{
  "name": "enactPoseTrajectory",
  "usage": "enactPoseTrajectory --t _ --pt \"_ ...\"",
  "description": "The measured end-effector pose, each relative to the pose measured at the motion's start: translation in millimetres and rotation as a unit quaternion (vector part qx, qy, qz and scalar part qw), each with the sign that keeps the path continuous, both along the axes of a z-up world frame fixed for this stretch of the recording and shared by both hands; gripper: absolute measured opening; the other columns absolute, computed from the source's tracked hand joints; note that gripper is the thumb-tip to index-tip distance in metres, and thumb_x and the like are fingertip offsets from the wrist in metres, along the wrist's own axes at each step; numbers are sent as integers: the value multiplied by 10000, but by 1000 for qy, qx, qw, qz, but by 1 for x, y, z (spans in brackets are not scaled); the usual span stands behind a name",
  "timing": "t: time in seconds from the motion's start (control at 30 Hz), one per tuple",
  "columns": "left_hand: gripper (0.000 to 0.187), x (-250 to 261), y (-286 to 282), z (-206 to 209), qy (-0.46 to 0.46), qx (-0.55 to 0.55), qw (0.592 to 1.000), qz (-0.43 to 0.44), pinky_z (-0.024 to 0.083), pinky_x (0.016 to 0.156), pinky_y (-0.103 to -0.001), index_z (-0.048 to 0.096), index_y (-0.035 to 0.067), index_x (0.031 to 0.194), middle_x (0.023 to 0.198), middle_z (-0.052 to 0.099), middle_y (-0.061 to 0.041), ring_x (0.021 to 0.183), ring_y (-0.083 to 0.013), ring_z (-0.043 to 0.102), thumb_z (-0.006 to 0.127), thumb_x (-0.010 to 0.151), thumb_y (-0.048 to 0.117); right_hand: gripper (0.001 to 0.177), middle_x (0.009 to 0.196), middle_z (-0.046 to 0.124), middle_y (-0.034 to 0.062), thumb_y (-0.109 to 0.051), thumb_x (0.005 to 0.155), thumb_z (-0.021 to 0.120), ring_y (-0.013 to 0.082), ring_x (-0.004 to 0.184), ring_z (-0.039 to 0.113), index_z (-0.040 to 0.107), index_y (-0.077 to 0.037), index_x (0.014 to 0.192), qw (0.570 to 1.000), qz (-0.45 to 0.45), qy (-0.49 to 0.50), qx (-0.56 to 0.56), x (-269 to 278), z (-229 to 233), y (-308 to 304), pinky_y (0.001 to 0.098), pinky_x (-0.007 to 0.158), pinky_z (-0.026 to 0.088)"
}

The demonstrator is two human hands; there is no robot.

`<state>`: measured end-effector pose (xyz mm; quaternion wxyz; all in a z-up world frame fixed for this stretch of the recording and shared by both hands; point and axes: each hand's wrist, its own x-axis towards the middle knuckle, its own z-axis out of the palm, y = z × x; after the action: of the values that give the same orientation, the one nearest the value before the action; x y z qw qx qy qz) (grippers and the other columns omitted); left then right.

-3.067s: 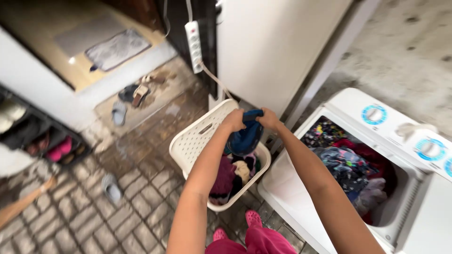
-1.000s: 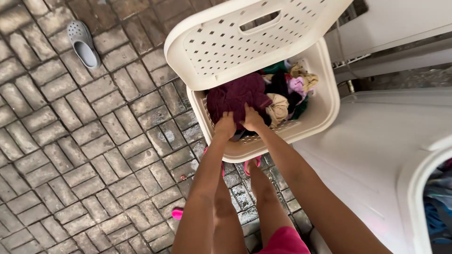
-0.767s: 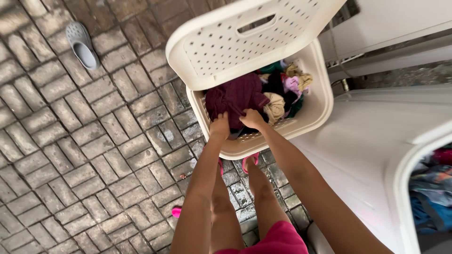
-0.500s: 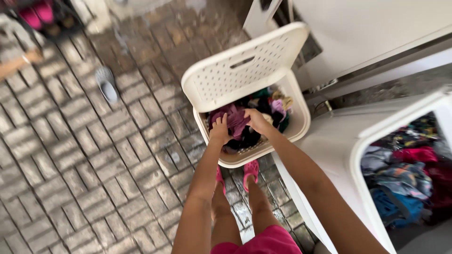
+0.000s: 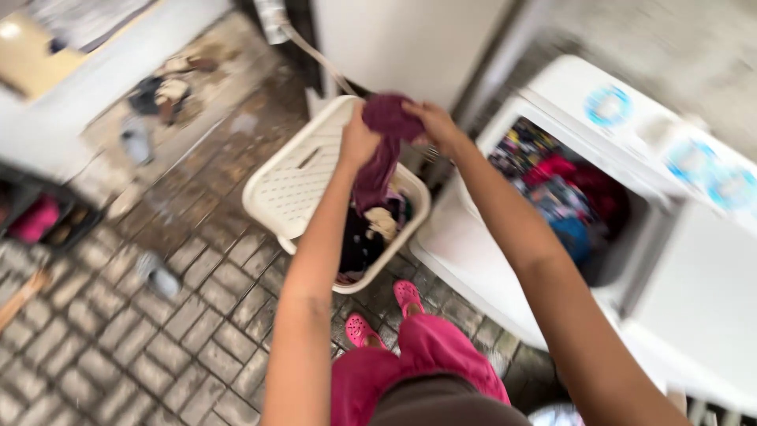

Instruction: Transferring clothes from a laundry basket into a washing machine.

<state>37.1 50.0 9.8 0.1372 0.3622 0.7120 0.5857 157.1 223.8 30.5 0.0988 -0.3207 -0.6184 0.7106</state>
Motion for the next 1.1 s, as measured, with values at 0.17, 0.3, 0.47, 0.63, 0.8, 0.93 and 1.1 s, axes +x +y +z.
enactPoseTrajectory --t 0.17,0.3,0.47,0.63,0.8,0.93,1.1 --pt "596 78 92 72 -10 107 983 -151 588 935 -375 513 45 1265 1141 761 -166 1086 -275 756 846 770 54 253 872 697 -32 -392 982 674 80 690 648 639 -152 1054 989 -121 65 58 105 68 54 253 546 511" --pt "811 150 172 51 -63 225 933 -273 531 1087 -361 396 62 1481 1369 626 -209 1266 -285 654 738 754 -43 178 904 668 -23 -268 1018 685 85 752 623 669 -119 1115 946 -247 187 92 192 84 93 256 623 501" --pt "918 213 182 68 -58 185 906 -375 465 1173 -383 237 97 1644 1591 479 -219 1436 -329 554 706 858 38 267 1032 717 6 -240 1027 657 102 903 654 695 -70 1229 904 -353 204 127 296 71 125 265 785 545" --pt "1068 200 195 21 226 -155 877 -395 337 1156 -486 164 108 1613 1612 225 -282 1474 -429 296 847 829 353 450 1125 692 14 -307 992 665 121 915 585 610 -112 1393 909 -325 -75 251 329 32 121 295 791 500" --pt "934 128 164 -10 190 -231 898 -322 371 1192 -471 303 105 1592 1608 346 -206 1445 -405 394 792 851 392 410 1125 681 29 -319 999 652 115 958 626 615 -125 1359 943 -247 -78 210 263 23 106 302 789 535" --pt "817 52 106 -53 155 -238 927 -247 370 1136 -496 392 68 1535 1583 355 -227 1434 -422 374 777 902 411 304 1084 717 10 -310 1024 624 126 942 705 615 -130 1269 978 -113 -48 167 175 -7 89 293 776 580" --pt "729 -1 -9 -131 61 -295 948 -108 448 1084 -464 516 61 1443 1437 542 -218 1313 -395 538 767 852 407 238 1005 718 14 -265 1012 612 134 835 697 636 -111 1192 984 74 -62 150 66 -132 61 294 699 556"
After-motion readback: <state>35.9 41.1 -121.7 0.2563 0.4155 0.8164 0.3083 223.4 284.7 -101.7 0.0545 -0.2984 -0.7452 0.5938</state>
